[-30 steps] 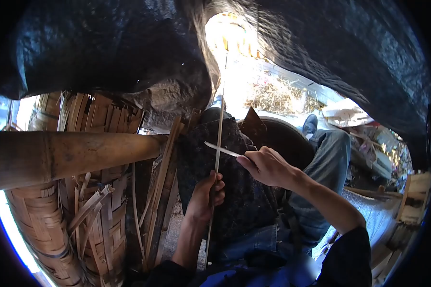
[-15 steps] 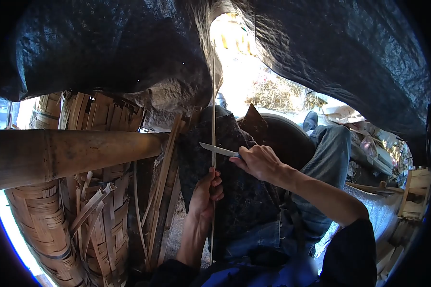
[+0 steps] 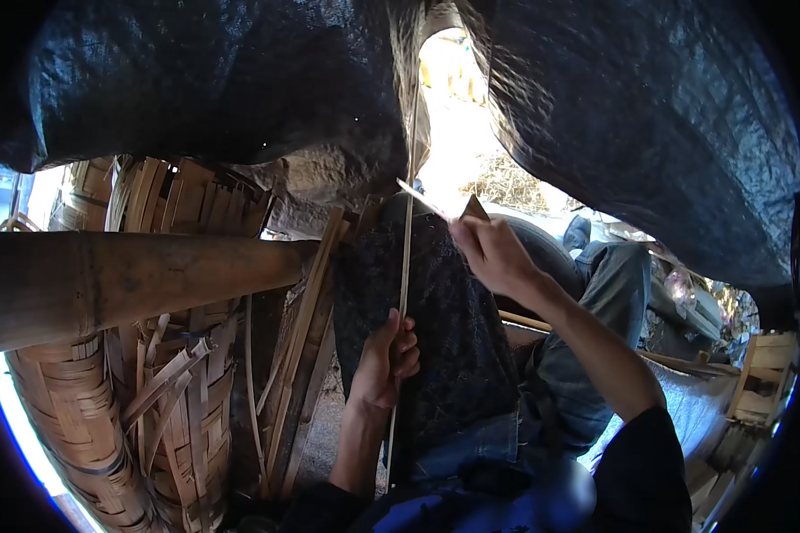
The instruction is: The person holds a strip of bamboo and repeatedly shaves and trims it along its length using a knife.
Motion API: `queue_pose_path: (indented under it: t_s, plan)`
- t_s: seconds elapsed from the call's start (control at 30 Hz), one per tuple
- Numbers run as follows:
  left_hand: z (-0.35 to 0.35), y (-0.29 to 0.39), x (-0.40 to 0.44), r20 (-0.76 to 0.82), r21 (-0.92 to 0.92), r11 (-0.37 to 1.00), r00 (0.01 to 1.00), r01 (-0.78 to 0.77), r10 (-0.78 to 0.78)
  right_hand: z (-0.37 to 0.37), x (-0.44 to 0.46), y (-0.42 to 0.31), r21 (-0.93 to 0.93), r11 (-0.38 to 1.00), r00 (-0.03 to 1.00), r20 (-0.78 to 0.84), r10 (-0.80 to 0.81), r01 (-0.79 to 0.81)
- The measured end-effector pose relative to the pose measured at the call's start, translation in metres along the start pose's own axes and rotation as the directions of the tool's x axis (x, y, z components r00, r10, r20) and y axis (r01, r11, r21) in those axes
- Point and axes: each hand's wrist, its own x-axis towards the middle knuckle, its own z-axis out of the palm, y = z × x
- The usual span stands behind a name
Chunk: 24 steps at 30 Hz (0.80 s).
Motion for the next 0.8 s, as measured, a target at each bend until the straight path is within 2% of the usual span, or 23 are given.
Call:
queue_pose_path:
  t_s: [0.03,0.1,0.13,0.2,0.33,0.4,0.53,0.57,0.6,0.63,0.7,0.73,0.8]
  plan:
    - [0.001,-0.001,0.0,-0.002,-0.006,1.0,1.0,-0.003,0.003,0.0,-0.01,-0.008,-0.002,1.0,1.0,0.006,-0.003,0.003]
    - [0.004,-0.003,0.001,-0.048,0.227,0.972,0.997,-0.052,0.065,0.001,-0.03,-0.02,0.039,0.999,0.998,0.053,-0.018,0.016]
    - [0.005,-0.004,0.002,-0.052,0.229,0.972,0.997,-0.05,0.063,0.003,-0.038,-0.022,0.043,0.999,0.998,0.053,-0.016,0.014]
    - [0.006,-0.006,0.002,-0.071,0.227,0.971,0.993,-0.075,0.094,0.007,-0.052,-0.022,-0.09,0.982,0.98,0.128,-0.156,0.168]
    - [0.01,-0.01,0.003,-0.079,0.28,0.956,0.991,-0.084,0.11,0.019,-0.058,-0.008,-0.189,0.961,0.978,0.088,-0.189,0.203]
    - [0.011,-0.013,0.002,-0.1,0.33,0.936,0.982,-0.12,0.162,0.021,-0.057,-0.007,-0.371,0.905,0.978,0.068,-0.198,0.209]
    - [0.011,-0.017,0.002,-0.111,0.3,0.947,0.982,-0.113,0.152,0.026,-0.05,-0.005,-0.41,0.885,0.975,0.109,-0.193,0.221]
    - [0.015,-0.019,0.001,-0.108,0.307,0.946,0.984,-0.106,0.145,0.024,-0.038,-0.007,-0.375,0.926,0.996,0.094,0.006,0.03]
    - [0.015,-0.021,-0.001,-0.111,0.315,0.944,0.984,-0.096,0.137,0.023,-0.027,-0.006,-0.332,0.929,0.974,0.091,0.206,-0.165]
    - [0.014,-0.02,0.0,-0.107,0.316,0.943,0.984,-0.1,0.141,0.024,-0.016,0.006,-0.333,0.929,0.976,0.087,0.202,-0.162]
    - [0.009,-0.019,0.001,-0.071,0.336,0.937,0.989,-0.098,0.128,0.024,0.004,0.028,-0.392,0.913,0.985,-0.076,-0.154,0.113]
    - [0.007,-0.017,0.0,-0.071,0.33,0.939,0.989,-0.097,0.127,0.022,0.012,0.03,-0.395,0.912,0.986,-0.071,-0.154,0.114]
    - [0.004,-0.008,-0.001,-0.05,0.203,0.976,0.995,-0.078,0.089,0.015,0.029,0.024,-0.301,0.953,0.997,-0.047,-0.058,0.041]
